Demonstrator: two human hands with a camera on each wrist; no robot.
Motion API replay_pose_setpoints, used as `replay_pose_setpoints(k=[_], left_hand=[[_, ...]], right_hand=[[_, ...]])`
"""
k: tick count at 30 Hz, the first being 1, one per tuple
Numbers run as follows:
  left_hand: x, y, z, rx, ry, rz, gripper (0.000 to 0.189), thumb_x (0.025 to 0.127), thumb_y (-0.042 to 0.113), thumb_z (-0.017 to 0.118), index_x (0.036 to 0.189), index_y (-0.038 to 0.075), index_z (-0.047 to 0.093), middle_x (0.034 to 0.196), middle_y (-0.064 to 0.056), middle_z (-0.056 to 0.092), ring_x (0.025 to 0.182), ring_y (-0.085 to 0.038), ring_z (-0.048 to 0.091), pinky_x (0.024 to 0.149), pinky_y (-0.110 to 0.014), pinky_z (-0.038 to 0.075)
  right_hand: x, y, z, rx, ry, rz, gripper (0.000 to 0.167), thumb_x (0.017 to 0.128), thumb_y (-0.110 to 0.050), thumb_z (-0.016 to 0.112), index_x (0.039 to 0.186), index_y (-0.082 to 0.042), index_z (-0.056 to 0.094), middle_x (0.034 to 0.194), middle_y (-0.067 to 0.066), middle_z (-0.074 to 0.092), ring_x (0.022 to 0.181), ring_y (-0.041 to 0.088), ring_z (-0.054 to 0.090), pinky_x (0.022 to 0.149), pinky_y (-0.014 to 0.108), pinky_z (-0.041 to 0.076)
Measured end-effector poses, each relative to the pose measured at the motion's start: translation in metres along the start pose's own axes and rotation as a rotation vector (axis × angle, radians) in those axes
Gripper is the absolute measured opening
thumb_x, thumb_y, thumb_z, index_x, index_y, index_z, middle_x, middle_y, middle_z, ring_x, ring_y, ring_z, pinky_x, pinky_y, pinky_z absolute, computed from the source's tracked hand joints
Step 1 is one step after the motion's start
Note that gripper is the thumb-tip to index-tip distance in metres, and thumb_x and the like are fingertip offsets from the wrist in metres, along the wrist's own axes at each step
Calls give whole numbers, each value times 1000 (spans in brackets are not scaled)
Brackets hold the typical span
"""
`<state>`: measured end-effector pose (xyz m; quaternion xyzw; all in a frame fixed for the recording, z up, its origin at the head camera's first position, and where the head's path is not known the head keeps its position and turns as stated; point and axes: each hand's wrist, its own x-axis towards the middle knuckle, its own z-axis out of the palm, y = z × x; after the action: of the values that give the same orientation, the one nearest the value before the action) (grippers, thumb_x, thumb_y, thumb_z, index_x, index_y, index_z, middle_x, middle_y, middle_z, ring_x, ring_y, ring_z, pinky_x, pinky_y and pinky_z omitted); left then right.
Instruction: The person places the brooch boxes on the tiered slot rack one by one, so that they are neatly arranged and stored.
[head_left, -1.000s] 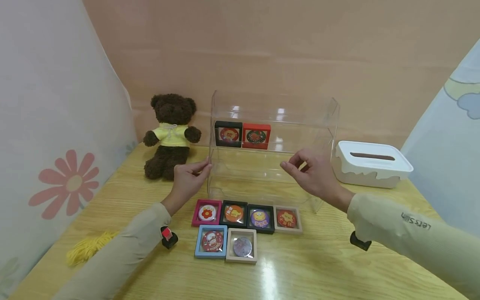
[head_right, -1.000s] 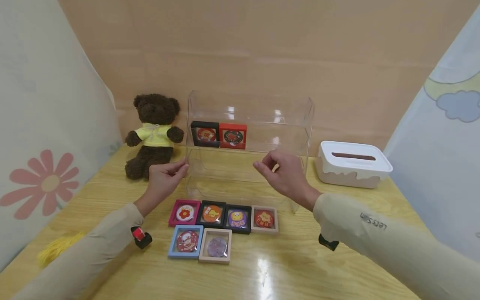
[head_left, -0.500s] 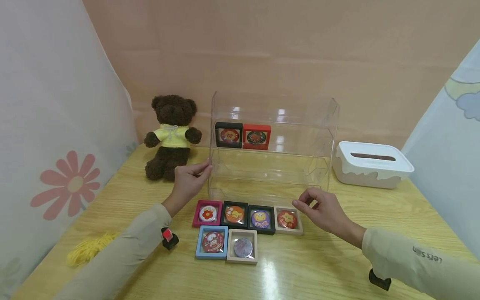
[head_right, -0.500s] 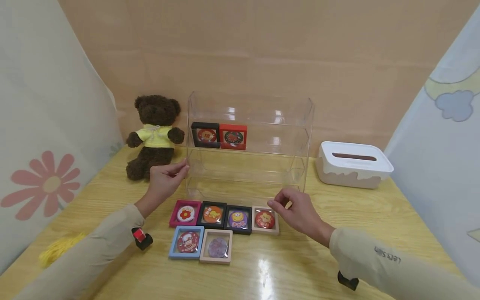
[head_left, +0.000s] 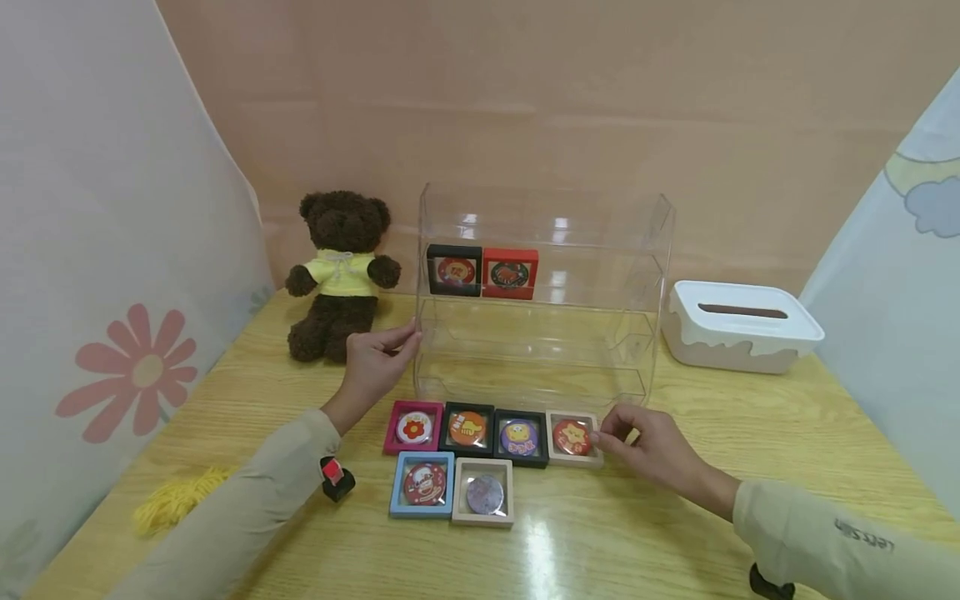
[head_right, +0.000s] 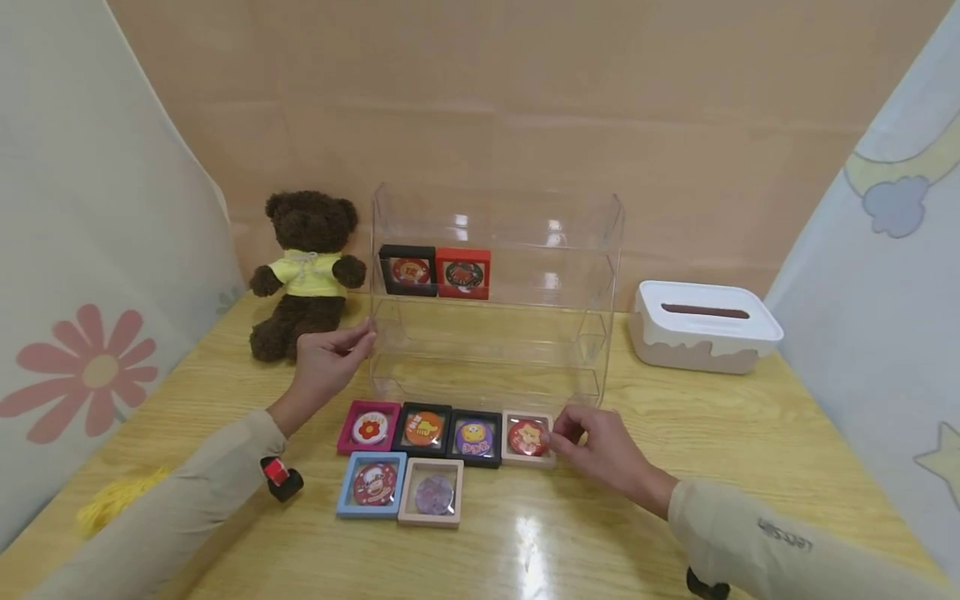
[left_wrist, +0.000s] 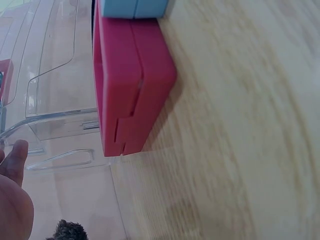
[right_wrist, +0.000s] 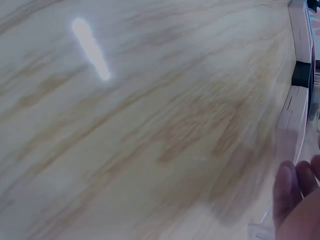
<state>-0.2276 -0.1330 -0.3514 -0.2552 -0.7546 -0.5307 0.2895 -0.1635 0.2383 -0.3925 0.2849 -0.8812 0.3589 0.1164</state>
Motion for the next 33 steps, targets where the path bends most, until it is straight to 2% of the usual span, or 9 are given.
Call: replay_pose_setpoints(k=[6, 11, 17, 24, 33], left_hand=[[-2, -1, 1, -12, -2, -17, 19, 83, -12, 65, 102, -14, 66, 89, -25, 66, 75, -36, 67, 58, -20, 53], [-2, 0, 1, -11, -4, -17, 19, 83, -12, 65, 102, -14, 66, 89, -25, 66, 75, -36, 67, 58, -20, 53], [-1, 0, 1, -1, -8, -1, 19, 83, -12, 65, 101, -16, 66, 88, -25, 66, 75, -35, 68, 58, -20, 53], [-1, -2, 1, -1, -10, -10, 18, 83, -11, 65, 101, -16, 66, 90, -25, 66, 77, -34, 67, 59, -19, 53], [-2, -2, 0, 9, -7, -3, 19, 83, -11, 66, 101, -15, 66, 90, -25, 66, 76, -34, 68, 59, -19, 53]], right_hand=[[-7, 7, 2, 24, -113, 76, 14, 83, -15, 75, 84, -17, 61, 74, -13, 58, 65, 5, 55, 55, 24, 49], [-8, 10, 3, 38, -159, 98, 19, 84, -22, 74, 91, -11, 60, 76, -9, 57, 66, 7, 55, 55, 24, 48], [-9, 12, 3, 39, -168, 118, 23, 85, -23, 74, 95, -8, 59, 79, -8, 58, 68, 7, 56, 56, 24, 48], [-10, 9, 2, 48, -155, 173, 38, 81, -21, 77, 106, -2, 57, 83, -4, 60, 73, 8, 57, 58, 25, 50], [-8, 8, -3, 32, -199, 200, 56, 81, -28, 77, 118, 7, 55, 90, 0, 59, 76, 9, 57, 61, 25, 51]])
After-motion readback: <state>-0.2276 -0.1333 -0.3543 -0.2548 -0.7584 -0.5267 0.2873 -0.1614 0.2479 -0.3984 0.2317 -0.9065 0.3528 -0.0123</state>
